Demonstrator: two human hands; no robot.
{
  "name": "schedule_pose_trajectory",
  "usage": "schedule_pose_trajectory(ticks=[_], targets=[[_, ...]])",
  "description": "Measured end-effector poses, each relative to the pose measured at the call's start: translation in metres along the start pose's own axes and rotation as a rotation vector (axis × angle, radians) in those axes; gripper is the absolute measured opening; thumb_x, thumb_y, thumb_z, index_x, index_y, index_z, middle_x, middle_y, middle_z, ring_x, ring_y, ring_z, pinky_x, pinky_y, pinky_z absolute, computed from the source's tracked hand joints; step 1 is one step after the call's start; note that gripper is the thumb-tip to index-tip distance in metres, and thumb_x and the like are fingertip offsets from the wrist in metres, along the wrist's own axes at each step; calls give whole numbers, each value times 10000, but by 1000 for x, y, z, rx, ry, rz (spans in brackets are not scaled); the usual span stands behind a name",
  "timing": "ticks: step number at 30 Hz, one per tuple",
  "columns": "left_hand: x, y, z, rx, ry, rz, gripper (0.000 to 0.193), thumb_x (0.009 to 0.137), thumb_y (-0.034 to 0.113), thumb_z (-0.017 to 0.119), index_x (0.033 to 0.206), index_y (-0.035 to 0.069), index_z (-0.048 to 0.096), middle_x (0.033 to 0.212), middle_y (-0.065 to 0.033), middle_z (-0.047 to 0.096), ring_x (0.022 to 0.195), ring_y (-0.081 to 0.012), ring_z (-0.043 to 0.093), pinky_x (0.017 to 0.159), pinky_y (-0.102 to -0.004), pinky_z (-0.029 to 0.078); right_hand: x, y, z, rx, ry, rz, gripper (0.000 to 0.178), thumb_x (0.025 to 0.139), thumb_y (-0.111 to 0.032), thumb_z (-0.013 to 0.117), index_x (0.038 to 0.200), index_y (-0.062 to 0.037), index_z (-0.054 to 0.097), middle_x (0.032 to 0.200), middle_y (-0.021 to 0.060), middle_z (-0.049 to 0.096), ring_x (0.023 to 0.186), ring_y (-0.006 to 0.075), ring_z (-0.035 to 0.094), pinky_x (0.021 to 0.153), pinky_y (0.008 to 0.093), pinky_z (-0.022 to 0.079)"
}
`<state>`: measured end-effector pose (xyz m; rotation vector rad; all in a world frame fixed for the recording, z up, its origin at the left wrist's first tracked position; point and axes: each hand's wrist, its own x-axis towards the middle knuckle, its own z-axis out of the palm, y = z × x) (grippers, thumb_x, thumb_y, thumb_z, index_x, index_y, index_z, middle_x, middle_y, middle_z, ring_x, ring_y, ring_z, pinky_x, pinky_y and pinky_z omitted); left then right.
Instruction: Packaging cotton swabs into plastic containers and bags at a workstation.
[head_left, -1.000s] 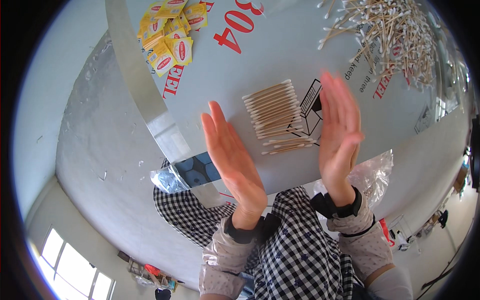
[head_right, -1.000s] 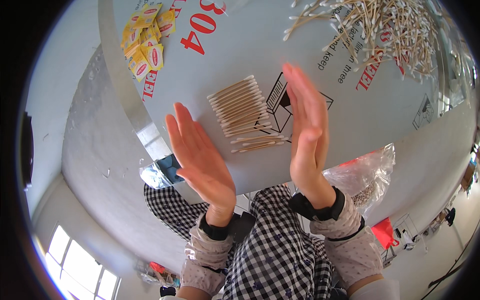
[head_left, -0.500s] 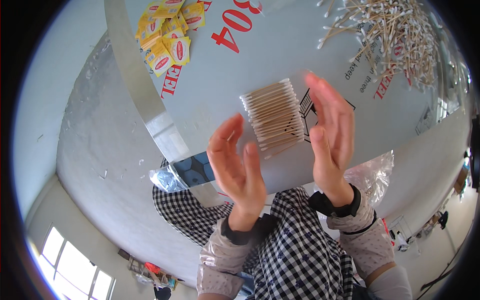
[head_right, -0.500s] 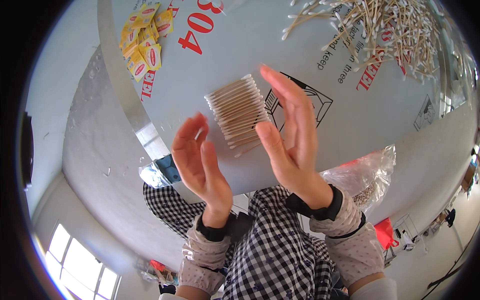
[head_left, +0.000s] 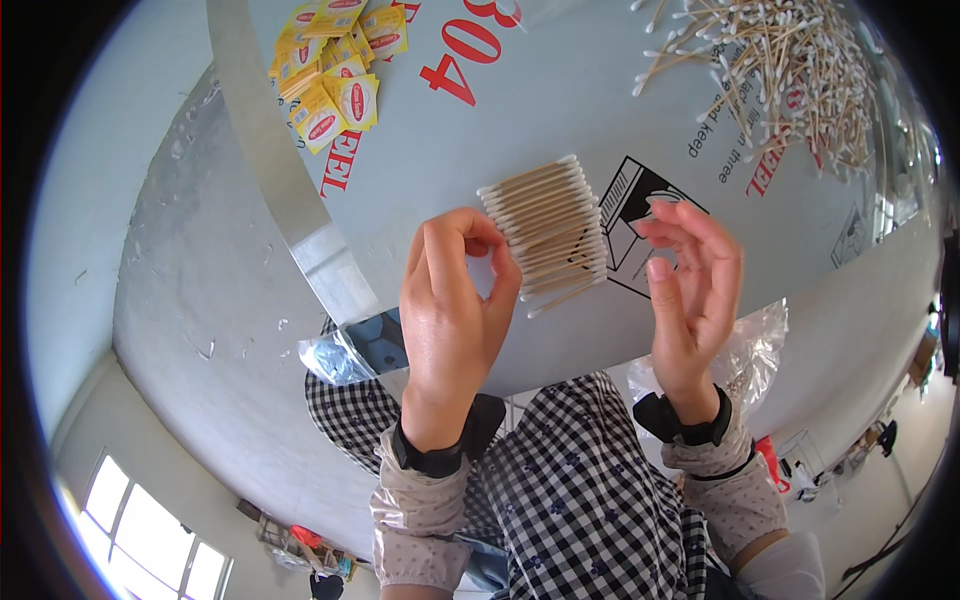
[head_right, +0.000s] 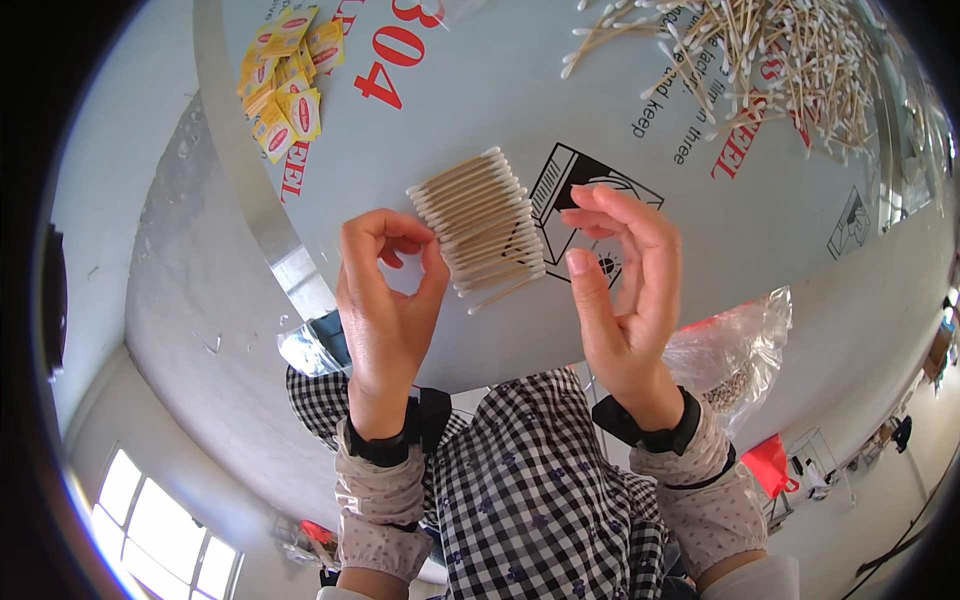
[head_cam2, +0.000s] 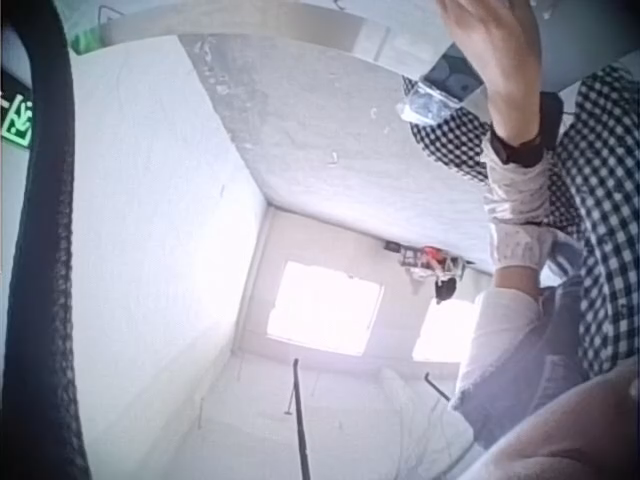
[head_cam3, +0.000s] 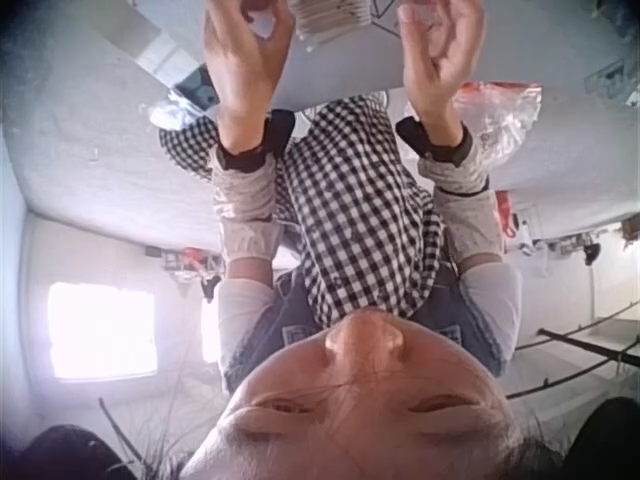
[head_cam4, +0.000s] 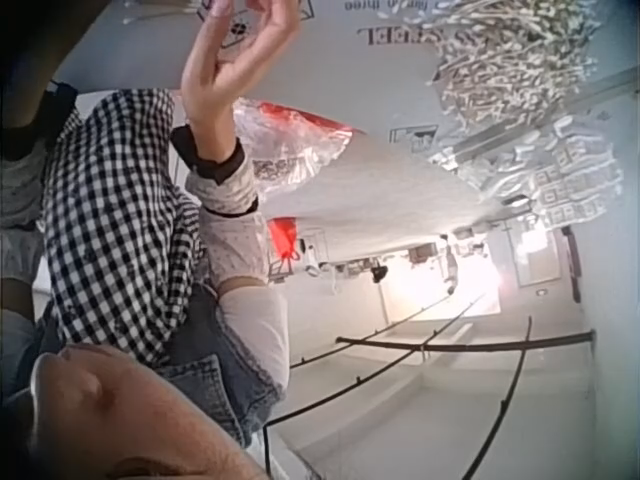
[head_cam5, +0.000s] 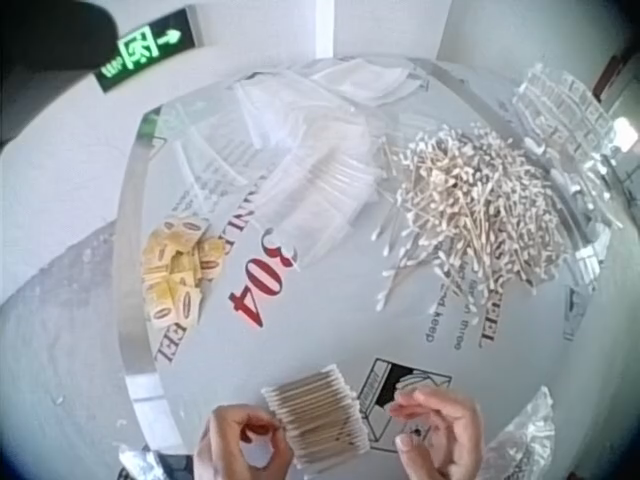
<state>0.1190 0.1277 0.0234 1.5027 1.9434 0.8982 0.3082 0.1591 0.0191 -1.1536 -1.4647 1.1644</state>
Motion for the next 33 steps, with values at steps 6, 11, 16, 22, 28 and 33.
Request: schedule_pose_trajectory(ticks=[6, 11, 16, 22, 28, 33], targets=[[3, -5, -9, -47, -10, 60, 329, 728, -122, 696, 971, 7, 516, 855, -85, 604, 740, -213, 615, 671, -305, 521, 7, -9, 4, -52, -60, 13, 359, 888, 76, 581, 1241, 52, 521, 1202, 183, 582, 854, 163, 620, 846, 309, 487], [4, -7, -9, -34, 7, 63, 324, 722, -110, 706, 962, 11, 523, 845, -80, 606, 721, -213, 612, 664, -306, 521, 17, -6, 12, -164, -182, -72, 344, 851, 108, 597, 1173, -13, 609, 1155, 126, 611, 759, 124, 594, 654, 241, 483], [6, -5, -6, -18, 8, 41, 314, 721, -95, 710, 947, 21, 525, 828, -70, 609, 711, -214, 604, 645, -306, 514, 36, -10, 21, -264, -259, -193, 333, 832, 122, 599, 1130, -24, 628, 1068, 115, 632, 750, 177, 623, 592, 260, 499], [4, -7, -4, -52, 4, 8, 323, 720, -91, 714, 940, 30, 511, 828, -57, 617, 678, -186, 576, 630, -289, 504, 41, -14, 26, -277, -272, -168, 311, 838, 119, 599, 1112, -25, 631, 1048, 118, 634, 754, 215, 644, 590, 282, 509], [-1, -9, -4, -145, 68, 35, 347, 727, -100, 716, 941, 42, 483, 858, -49, 653, 648, -135, 549, 617, -255, 484, 40, 1, 25, -419, -316, -363, 403, 726, 78, 634, 1105, -59, 658, 1066, 70, 639, 730, 213, 648, 588, 300, 514], [-3, 2, -6, -293, 120, 38, 379, 721, -111, 724, 946, 55, 468, 873, -50, 673, 630, -105, 534, 622, -228, 468, 48, 3, 24, -503, -418, -451, 429, 646, 8, 658, 1070, -53, 680, 1019, 55, 663, 702, 212, 651, 599, 303, 520]])
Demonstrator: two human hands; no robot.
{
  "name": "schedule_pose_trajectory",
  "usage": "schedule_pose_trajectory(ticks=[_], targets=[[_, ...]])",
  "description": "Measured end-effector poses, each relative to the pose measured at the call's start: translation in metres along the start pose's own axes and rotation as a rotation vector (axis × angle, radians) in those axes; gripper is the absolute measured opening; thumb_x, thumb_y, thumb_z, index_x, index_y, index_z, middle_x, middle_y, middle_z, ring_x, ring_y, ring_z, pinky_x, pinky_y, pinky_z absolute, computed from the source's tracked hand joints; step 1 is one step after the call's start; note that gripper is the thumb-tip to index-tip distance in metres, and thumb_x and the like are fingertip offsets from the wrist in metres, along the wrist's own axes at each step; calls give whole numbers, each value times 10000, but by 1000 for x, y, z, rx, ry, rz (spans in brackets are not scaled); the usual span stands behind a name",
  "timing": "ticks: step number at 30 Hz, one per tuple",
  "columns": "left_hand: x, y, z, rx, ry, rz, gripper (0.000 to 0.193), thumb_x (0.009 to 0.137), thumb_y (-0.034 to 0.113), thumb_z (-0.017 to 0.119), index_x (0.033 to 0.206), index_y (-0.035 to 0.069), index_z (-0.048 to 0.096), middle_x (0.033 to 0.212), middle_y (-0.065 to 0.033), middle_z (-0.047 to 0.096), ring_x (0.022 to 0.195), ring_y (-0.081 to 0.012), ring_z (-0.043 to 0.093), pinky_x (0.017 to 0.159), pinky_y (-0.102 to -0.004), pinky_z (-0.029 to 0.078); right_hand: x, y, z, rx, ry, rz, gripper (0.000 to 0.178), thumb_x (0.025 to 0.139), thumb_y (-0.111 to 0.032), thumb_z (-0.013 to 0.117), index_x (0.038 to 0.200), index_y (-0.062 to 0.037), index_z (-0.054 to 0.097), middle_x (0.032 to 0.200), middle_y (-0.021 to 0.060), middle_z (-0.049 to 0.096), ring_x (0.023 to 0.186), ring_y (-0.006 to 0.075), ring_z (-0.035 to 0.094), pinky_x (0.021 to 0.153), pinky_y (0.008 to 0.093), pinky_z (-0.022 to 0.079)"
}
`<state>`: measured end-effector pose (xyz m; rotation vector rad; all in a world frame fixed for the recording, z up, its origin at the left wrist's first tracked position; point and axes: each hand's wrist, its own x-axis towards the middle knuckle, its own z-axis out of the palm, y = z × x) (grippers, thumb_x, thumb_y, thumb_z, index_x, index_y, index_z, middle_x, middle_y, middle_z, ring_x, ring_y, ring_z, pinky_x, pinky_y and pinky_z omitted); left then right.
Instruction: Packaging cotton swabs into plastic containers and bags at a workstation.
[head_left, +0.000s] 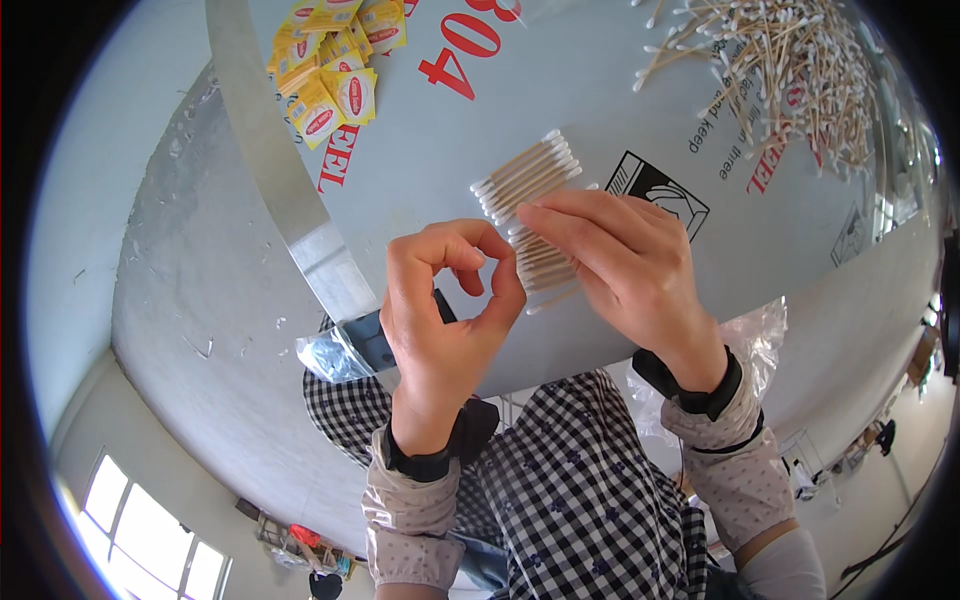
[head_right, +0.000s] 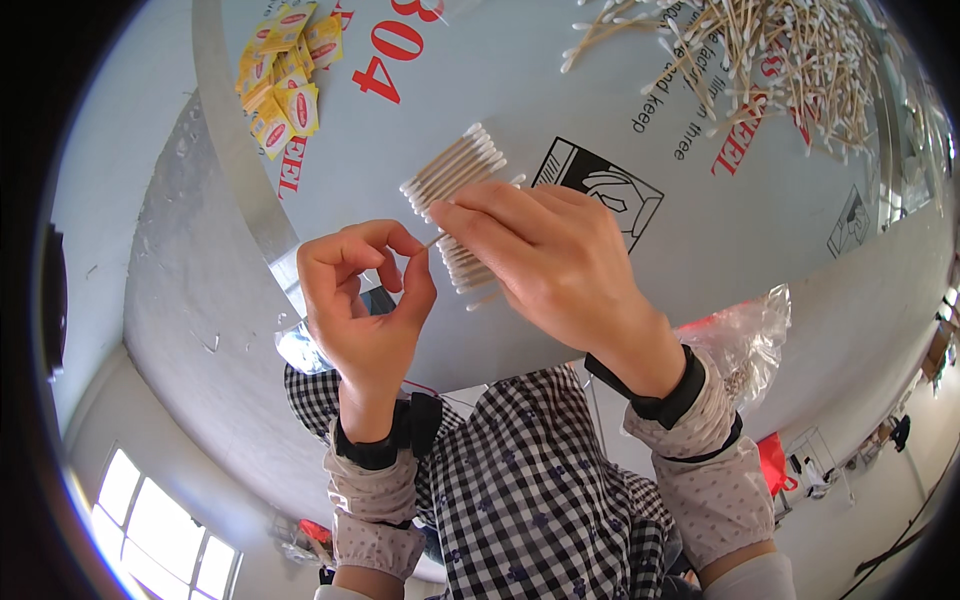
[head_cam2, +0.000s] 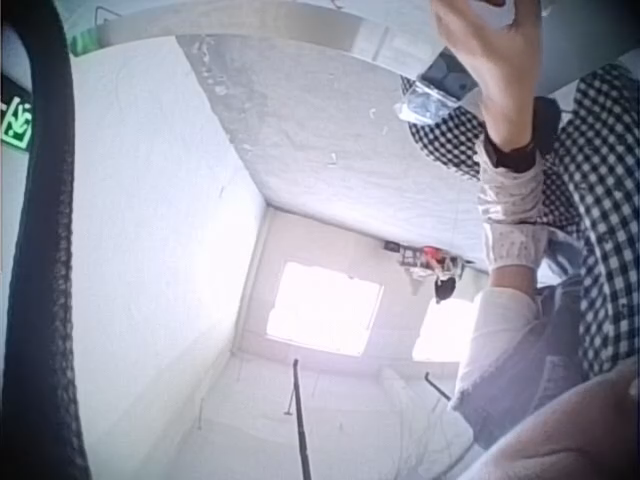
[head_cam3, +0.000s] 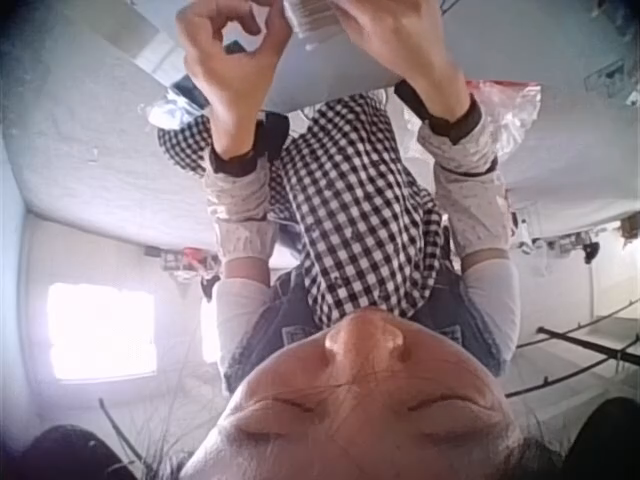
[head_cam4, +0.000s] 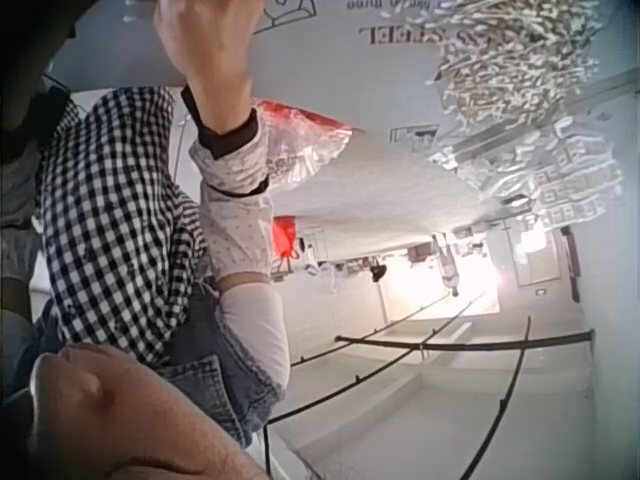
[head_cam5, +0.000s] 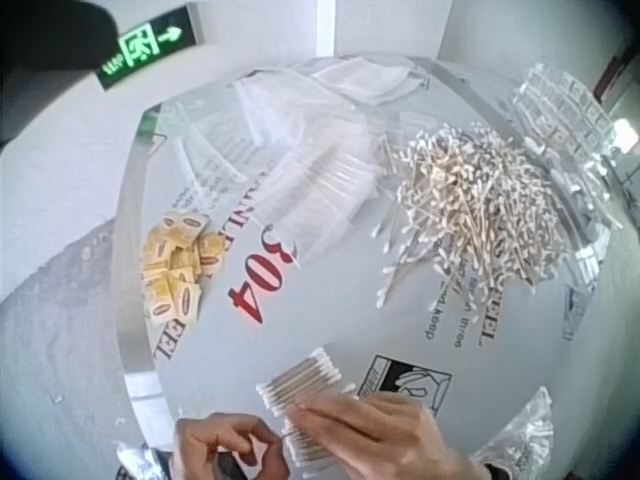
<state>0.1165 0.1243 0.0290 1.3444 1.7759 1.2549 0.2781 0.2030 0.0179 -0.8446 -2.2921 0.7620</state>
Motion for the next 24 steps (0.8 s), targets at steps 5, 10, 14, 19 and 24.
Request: schedule_pose_trajectory(ticks=[5, 10, 14, 19, 24], targets=[[4, 4, 2, -8, -9, 18, 348, 726, -84, 753, 952, 47, 525, 889, -55, 656, 655, -128, 536, 614, -253, 455, -6, 6, -26, 3, 80, 89, 336, 717, 72, 643, 1034, -24, 704, 944, 82, 693, 704, 197, 656, 587, 277, 510], [8, -2, 5, 347, -232, 97, 200, 724, 19, 803, 824, 39, 631, 892, -52, 566, 793, -201, 547, 683, -315, 458, -45, -6, -77, 2, 302, 516, 231, 884, 103, 573, 1041, 7, 713, 954, 97, 721, 647, 84, 605, 503, 206, 421], [12, 1, 11, 358, -235, 76, 188, 705, 43, 793, 779, 60, 620, 847, -40, 535, 767, -219, 532, 614, -335, 452, -111, -9, -104, 38, 410, 617, 203, 919, 81, 548, 1056, 34, 689, 959, 99, 712, 565, 28, 521, 462, 186, 348], [15, -3, 11, 293, -216, 67, 188, 717, 40, 784, 795, 56, 614, 850, -50, 541, 788, -246, 541, 654, -357, 455, -189, -1, -116, 203, 544, 961, 206, 993, -58, 510, 1115, 25, 655, 1014, 106, 698, 534, 33, 480, 468, 177, 342], [19, -1, 13, 311, -259, 43, 173, 743, 20, 768, 811, 38, 610, 858, -68, 551, 798, -257, 547, 680, -352, 460, -265, 34, -123, 354, 789, 1302, 262, 1012, -159, 523, 1186, -3, 642, 1047, 103, 701, 528, 31, 450, 475, 184, 345]])
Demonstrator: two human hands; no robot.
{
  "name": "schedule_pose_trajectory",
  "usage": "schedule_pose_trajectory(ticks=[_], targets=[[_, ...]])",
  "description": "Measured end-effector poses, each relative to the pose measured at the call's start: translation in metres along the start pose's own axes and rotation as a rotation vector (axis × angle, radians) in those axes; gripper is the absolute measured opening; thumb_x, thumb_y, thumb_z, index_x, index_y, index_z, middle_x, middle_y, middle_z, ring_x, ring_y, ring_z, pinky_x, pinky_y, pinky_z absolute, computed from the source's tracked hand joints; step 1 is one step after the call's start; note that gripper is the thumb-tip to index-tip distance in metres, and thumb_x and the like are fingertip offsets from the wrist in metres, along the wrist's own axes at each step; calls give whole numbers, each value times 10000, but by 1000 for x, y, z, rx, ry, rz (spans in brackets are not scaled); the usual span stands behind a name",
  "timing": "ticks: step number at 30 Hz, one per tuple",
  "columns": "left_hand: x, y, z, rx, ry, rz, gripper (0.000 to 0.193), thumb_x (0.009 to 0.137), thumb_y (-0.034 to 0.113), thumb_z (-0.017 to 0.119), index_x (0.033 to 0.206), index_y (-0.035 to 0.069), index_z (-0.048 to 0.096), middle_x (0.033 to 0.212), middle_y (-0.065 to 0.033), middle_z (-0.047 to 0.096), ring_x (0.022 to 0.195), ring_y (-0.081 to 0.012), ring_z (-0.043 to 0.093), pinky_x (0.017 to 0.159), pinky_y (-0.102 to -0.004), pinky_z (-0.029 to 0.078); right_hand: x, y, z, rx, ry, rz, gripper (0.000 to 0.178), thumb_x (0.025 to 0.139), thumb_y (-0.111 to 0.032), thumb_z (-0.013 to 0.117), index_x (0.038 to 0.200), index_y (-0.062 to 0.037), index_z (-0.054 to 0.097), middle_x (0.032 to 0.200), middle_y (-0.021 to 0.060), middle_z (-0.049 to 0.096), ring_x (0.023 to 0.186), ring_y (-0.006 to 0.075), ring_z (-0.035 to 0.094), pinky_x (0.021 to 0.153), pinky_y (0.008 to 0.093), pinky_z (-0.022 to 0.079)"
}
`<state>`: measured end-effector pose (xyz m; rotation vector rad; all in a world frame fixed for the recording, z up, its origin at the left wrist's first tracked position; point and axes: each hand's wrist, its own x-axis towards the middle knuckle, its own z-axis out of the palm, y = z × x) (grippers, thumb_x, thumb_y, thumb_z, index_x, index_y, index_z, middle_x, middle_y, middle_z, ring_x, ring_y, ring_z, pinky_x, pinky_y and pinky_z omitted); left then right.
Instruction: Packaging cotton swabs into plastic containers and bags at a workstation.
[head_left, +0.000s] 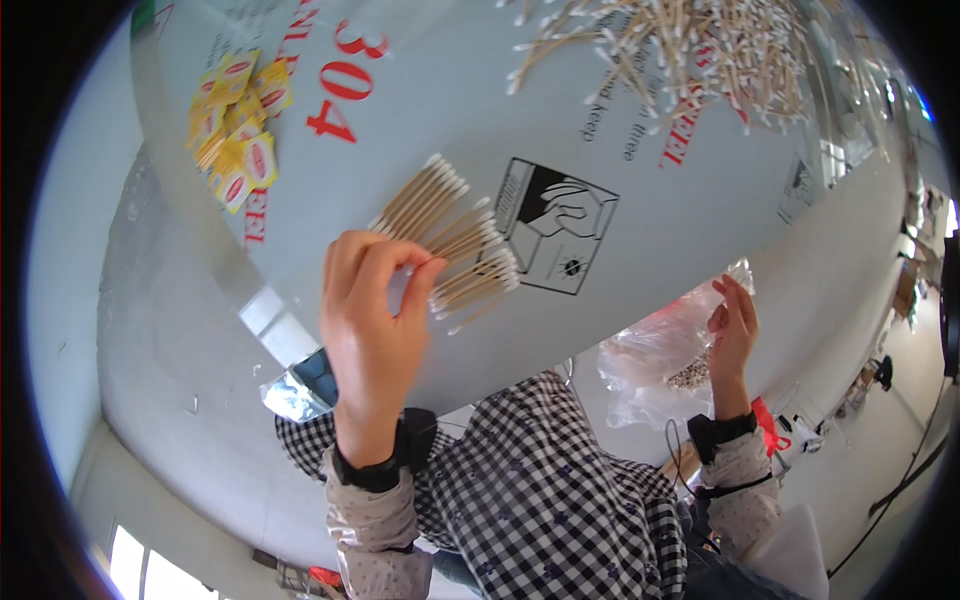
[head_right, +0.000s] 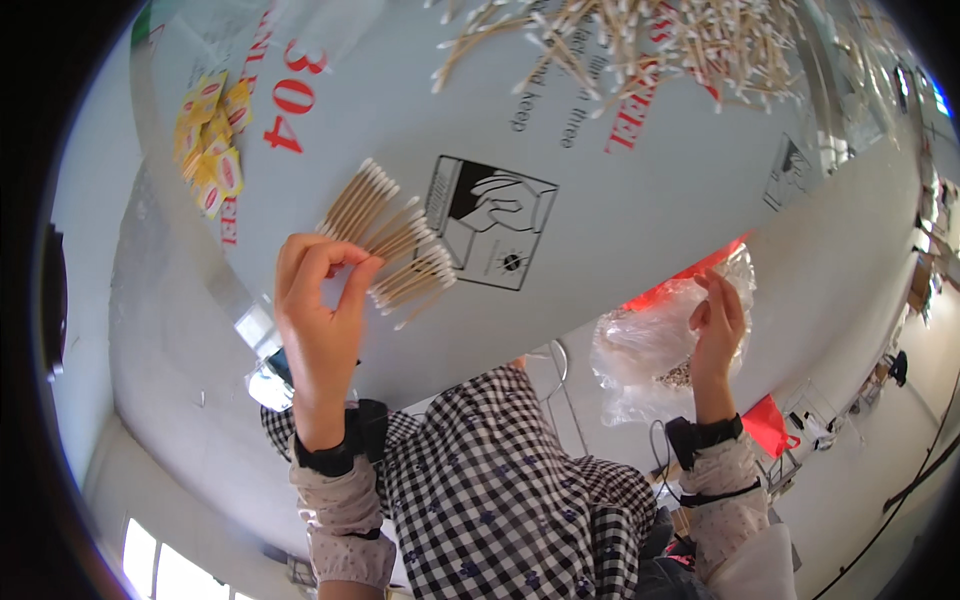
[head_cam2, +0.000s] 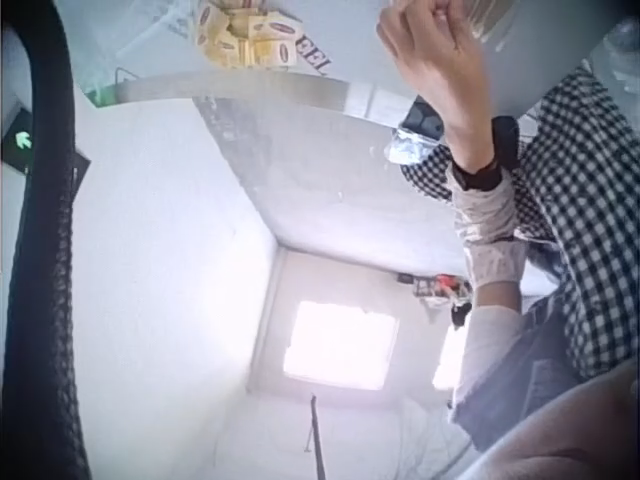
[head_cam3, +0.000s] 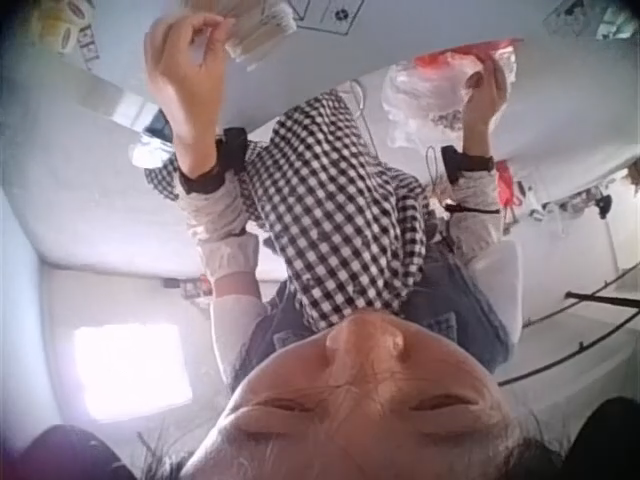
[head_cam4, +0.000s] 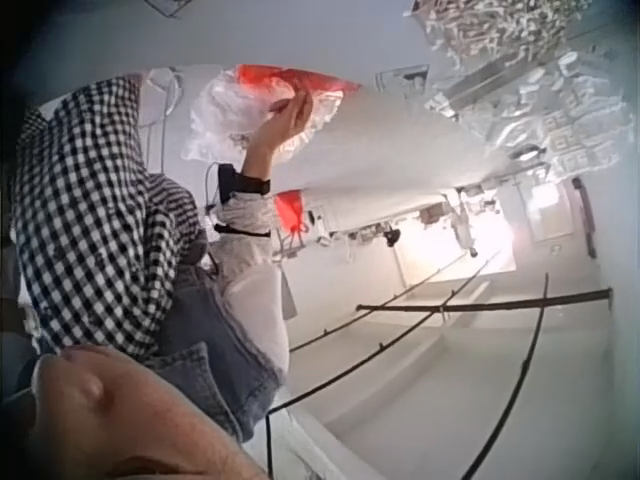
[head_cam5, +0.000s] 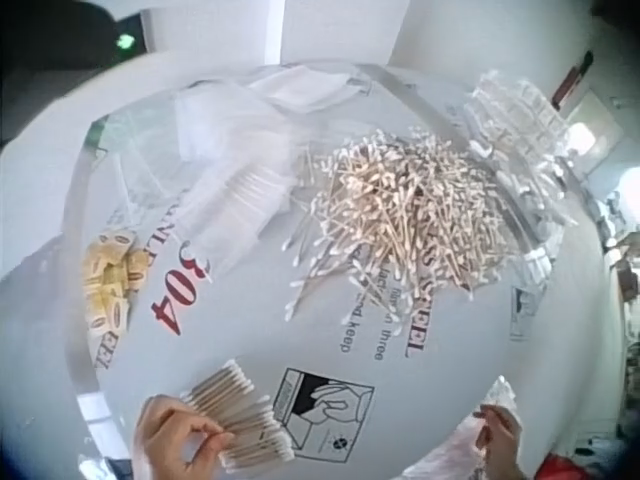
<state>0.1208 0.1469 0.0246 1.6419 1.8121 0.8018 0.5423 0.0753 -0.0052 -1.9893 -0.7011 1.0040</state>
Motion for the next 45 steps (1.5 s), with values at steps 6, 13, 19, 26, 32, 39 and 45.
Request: schedule_pose_trajectory(ticks=[6, 13, 19, 26, 32, 39, 45], targets=[[-4, 2, -9, 61, -58, -96, 147, 786, -5, 733, 831, 17, 595, 853, -80, 546, 781, -240, 551, 671, -330, 464, 37, 38, -17, 79, 93, 312, 308, 973, -222, 598, 1215, -36, 632, 1030, 85, 719, 499, 65, 459, 469, 212, 377], [-3, 2, -12, -21, -19, -76, 157, 823, 56, 732, 858, 19, 583, 853, -79, 539, 769, -237, 541, 674, -330, 470, 52, 34, -25, -206, 79, 257, 382, 944, -150, 599, 1319, -93, 556, 1084, 33, 686, 548, 74, 533, 516, 217, 446], [6, 2, -29, 42, 87, -138, 143, 830, 37, 717, 867, 10, 581, 851, -81, 542, 764, -239, 543, 673, -332, 462, 20, -33, 8, -133, 159, -289, 271, 967, -80, 550, 1230, -19, 567, 1041, 31, 626, 588, 47, 459, 526, 203, 372], [43, -27, -17, 145, 116, -51, 137, 815, 73, 716, 870, 35, 596, 855, -74, 561, 798, -249, 584, 665, -354, 474, -43, -78, 89, -161, -208, -606, 193, 923, 76, 515, 1098, 13, 568, 1009, 74, 606, 649, 89, 480, 579, 207, 409], [41, -15, -19, 43, 76, -110, 116, 860, 86, 686, 900, 35, 590, 857, -75, 572, 769, -234, 581, 664, -339, 475, -53, -127, 180, -268, -646, -944, 300, 841, 112, 596, 1124, 17, 614, 1120, 145, 614, 819, 189, 609, 625, 255, 471], [33, -6, -21, -504, 84, -320, 126, 933, 112, 662, 947, 7, 594, 803, -15, 599, 689, -93, 516, 643, -241, 445, -47, -170, 275, -120, -829, -666, 352, 867, 67, 630, 1208, -18, 601, 1189, 82, 611, 783, 103, 598, 676, 224, 477], [40, -9, -26, -638, 98, -375, 123, 922, 76, 678, 942, -14, 597, 800, 12, 606, 683, -50, 515, 617, -191, 431, -29, -158, 305, -356, -949, -1029, 149, 817, -1, 635, 958, -51, 644, 986, 37, 666, 824, 294, 636, 666, 382, 512]])
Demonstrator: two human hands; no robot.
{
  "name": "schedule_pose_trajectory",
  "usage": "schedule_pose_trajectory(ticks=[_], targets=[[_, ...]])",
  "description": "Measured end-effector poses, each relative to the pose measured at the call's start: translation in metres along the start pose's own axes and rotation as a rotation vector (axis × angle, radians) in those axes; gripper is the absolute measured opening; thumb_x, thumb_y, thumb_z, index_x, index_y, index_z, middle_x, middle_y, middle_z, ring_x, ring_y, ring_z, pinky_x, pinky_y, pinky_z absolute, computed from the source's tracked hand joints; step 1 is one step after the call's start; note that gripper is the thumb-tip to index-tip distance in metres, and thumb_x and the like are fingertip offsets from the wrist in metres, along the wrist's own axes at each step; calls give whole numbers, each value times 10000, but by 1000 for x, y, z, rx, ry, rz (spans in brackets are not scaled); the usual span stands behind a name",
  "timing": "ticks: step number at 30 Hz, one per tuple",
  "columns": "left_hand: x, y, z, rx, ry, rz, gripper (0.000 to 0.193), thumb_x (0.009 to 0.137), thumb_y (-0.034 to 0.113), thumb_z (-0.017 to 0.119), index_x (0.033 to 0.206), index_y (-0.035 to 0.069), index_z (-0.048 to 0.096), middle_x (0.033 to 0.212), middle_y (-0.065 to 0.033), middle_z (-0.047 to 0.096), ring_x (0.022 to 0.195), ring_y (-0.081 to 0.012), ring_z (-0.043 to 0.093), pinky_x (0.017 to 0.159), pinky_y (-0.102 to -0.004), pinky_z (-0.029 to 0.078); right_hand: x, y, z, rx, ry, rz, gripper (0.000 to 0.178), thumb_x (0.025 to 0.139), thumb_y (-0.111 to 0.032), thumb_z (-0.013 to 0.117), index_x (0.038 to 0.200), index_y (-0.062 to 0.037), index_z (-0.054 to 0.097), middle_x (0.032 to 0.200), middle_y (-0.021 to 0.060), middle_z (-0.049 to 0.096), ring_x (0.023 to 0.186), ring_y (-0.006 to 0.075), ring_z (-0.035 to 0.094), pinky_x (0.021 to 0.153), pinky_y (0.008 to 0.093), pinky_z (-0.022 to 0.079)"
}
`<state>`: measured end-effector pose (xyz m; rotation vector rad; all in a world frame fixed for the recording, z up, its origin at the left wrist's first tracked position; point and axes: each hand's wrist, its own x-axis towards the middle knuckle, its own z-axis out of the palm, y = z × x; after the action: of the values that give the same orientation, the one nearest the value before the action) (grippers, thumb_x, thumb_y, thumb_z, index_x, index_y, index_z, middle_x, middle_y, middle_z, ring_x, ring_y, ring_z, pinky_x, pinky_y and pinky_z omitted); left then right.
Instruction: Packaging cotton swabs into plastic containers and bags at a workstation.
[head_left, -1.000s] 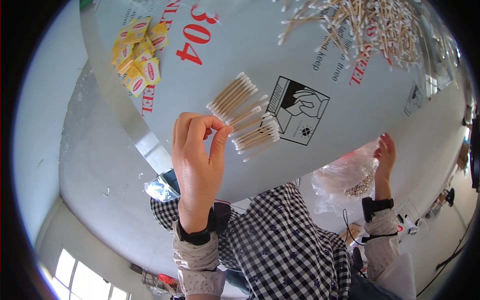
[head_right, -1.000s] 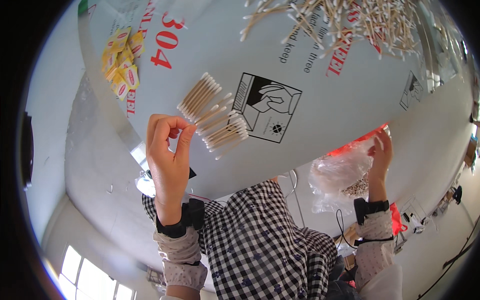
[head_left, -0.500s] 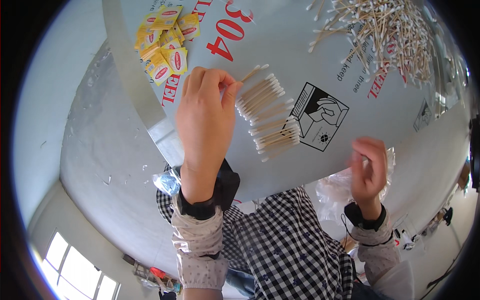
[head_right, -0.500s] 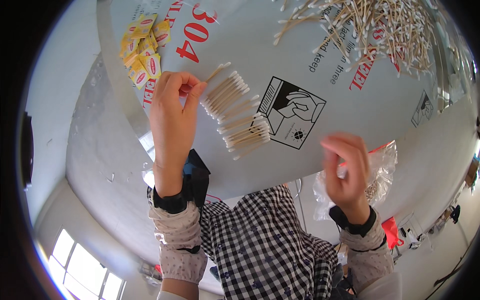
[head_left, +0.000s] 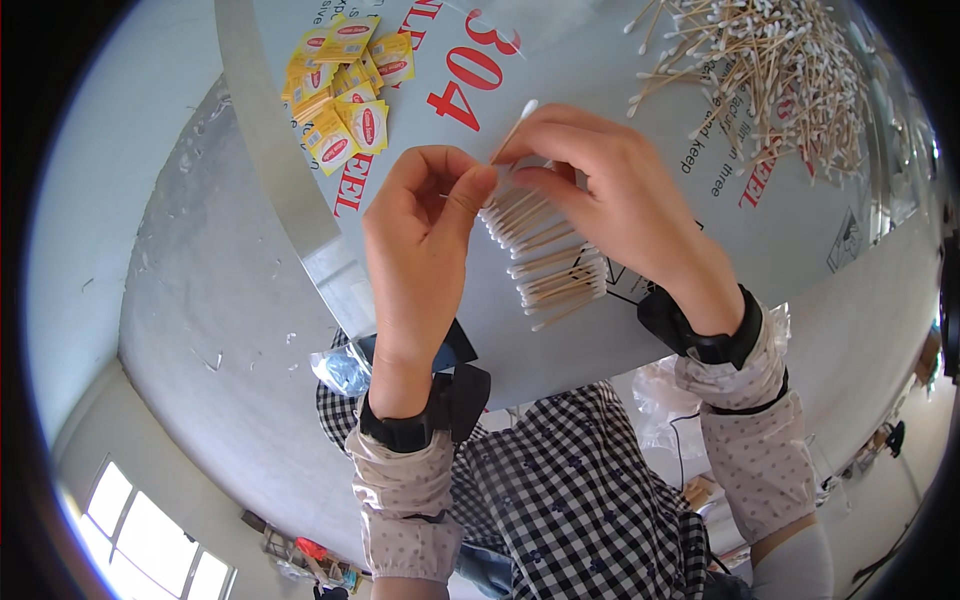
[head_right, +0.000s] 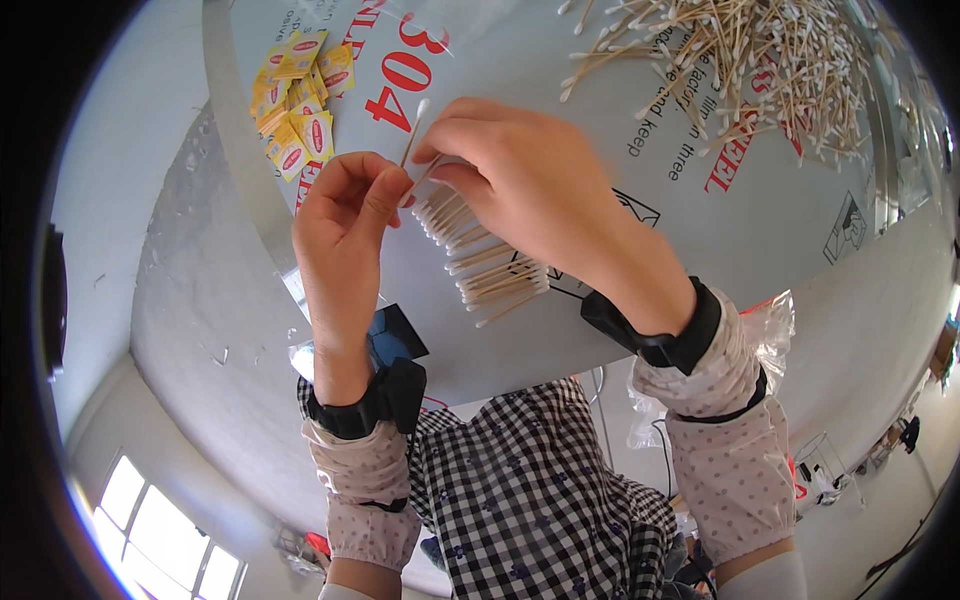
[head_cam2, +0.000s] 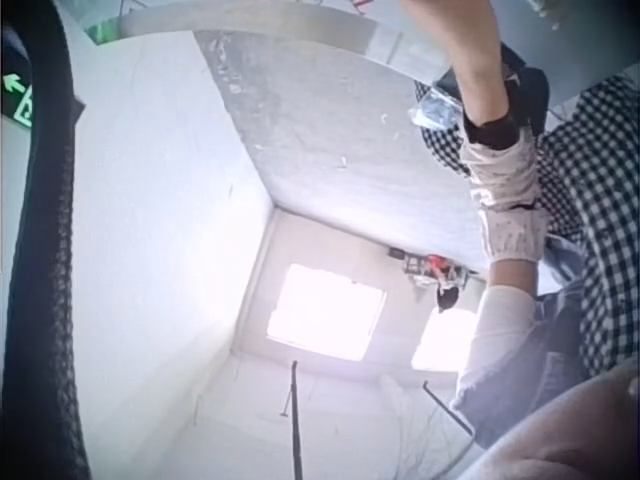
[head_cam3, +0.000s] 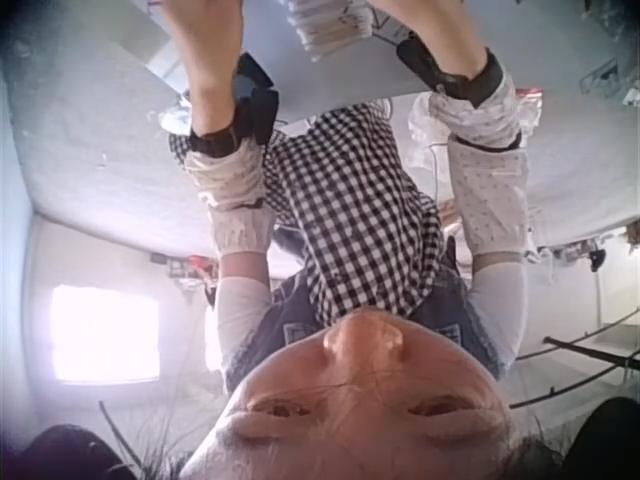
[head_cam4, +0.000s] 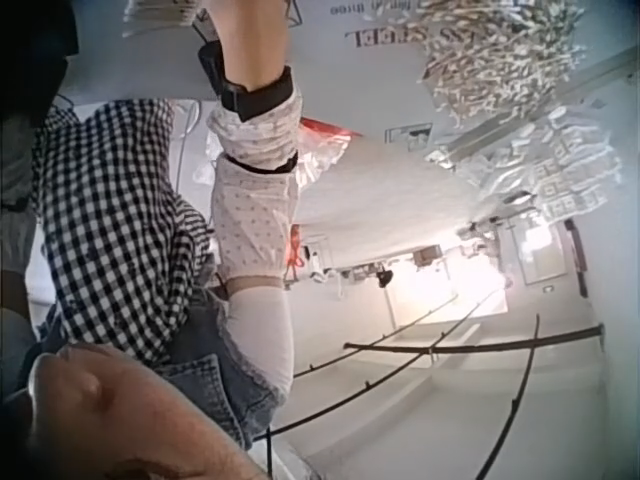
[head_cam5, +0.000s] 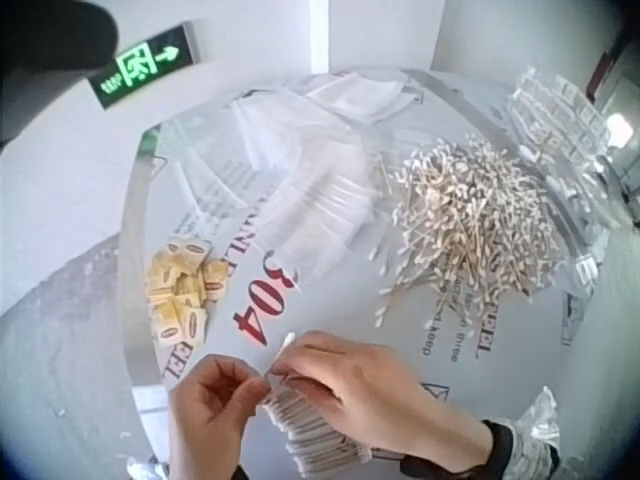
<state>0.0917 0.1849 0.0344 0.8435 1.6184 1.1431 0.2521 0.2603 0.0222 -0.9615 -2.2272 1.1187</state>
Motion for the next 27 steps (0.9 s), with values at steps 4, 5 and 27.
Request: schedule_pose_trajectory(ticks=[4, 5, 27], targets=[[1, 4, -3, -18, 52, 1, 112, 918, 63, 680, 941, -24, 613, 807, 1, 632, 695, -47, 542, 626, -191, 441, 5, 4, 6, -38, 15, -52, 90, 790, -15, 633, 868, -56, 651, 923, 12, 655, 809, 273, 640, 652, 377, 510], [3, 4, -6, 48, 130, 38, 99, 915, 59, 681, 934, -21, 626, 810, -4, 641, 698, -52, 558, 627, -199, 447, 5, 6, 4, -153, 55, -109, 100, 769, -20, 638, 859, -60, 654, 900, 13, 645, 808, 261, 639, 647, 373, 510], [-27, -30, 20, 302, 194, 478, 308, 945, 18, 532, 1250, 20, 579, 1211, -118, 608, 1117, -266, 560, 947, -373, 432, -92, -8, -8, 333, 423, 377, 301, 1034, -187, 488, 1221, 33, 574, 1192, 106, 597, 1024, 172, 578, 893, 302, 470]])
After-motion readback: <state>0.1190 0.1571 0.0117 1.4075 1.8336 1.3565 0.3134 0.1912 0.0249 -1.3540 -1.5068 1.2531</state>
